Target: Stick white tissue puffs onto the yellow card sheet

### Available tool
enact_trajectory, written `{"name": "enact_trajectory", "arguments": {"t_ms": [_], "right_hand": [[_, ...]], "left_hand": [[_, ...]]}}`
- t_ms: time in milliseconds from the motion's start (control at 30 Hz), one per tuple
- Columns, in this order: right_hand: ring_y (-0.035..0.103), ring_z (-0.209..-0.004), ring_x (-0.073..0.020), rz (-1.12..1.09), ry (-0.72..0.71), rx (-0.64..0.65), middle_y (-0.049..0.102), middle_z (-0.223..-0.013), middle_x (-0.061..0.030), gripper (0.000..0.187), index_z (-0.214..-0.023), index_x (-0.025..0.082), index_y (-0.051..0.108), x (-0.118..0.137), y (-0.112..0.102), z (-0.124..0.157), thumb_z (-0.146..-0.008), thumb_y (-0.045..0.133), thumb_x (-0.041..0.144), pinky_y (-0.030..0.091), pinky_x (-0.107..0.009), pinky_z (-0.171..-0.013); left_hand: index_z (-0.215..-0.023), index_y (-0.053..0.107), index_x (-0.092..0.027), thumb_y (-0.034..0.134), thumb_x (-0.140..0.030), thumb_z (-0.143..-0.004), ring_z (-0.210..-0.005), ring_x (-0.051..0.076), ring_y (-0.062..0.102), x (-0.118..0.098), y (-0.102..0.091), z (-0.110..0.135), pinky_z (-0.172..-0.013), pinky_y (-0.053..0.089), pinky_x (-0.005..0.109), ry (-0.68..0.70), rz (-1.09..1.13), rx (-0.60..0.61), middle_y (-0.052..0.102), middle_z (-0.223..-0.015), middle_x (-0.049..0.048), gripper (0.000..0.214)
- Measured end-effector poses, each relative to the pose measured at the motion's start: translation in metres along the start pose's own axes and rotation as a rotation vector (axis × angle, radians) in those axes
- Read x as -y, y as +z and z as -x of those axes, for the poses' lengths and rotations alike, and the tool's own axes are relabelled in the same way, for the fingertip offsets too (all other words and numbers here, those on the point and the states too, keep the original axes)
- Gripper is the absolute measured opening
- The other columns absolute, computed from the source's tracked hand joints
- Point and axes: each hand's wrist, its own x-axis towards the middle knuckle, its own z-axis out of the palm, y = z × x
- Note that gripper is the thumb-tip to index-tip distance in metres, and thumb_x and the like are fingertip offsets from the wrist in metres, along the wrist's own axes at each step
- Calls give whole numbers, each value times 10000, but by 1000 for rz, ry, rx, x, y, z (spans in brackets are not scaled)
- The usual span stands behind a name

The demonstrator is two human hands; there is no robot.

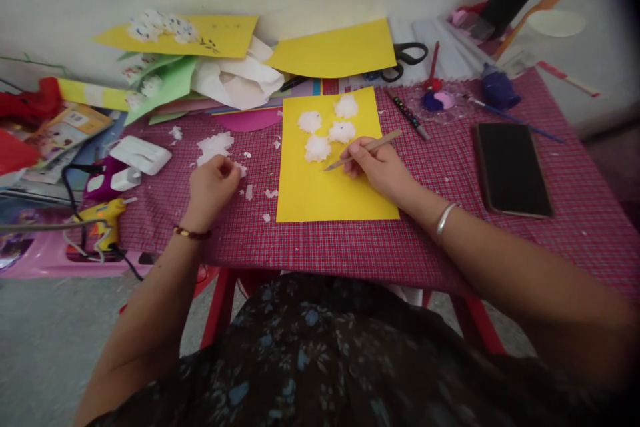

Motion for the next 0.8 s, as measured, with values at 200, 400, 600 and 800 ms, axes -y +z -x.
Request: {"name": "enact_trajectory", "arguments": {"t_ms": [200,400,600,800], "right_hand": [[562,-581,-108,-8,-1,4,628,-692,-12,305,-808,216,609,0,0,0,-1014,540,430,475,-269,-567],[557,-564,-100,-6,15,-17,619,-688,-10,267,-803,203,596,2,1,0,-1034,501,299,463,-269,-576],[557,-575,-99,22,50,-23,623,-684,-4,248,-822,200,584,3,2,-1,-1034,487,282,470,-260,-583],[550,-569,-94,32,48,-16,618,-682,4,269,-823,201,586,3,1,-2,-1035,502,343,474,-255,-582]], "left_hand": [[-688,565,-193,629,-261,-759,-586,136,453,10,-23,-13,-595,362,296,-102,358,121,530,-620,-11,117],[-734,566,-216,711,-209,-697,-633,121,520,-6,-60,-19,-643,446,282,-66,726,126,563,-680,-19,150],[-727,634,-210,816,-124,-574,-580,94,536,-31,-45,-18,-536,402,226,-88,910,285,632,-686,-24,253],[-960,677,-180,767,-200,-692,-706,135,586,-39,-16,-18,-619,453,273,34,619,437,704,-884,36,283]]}}
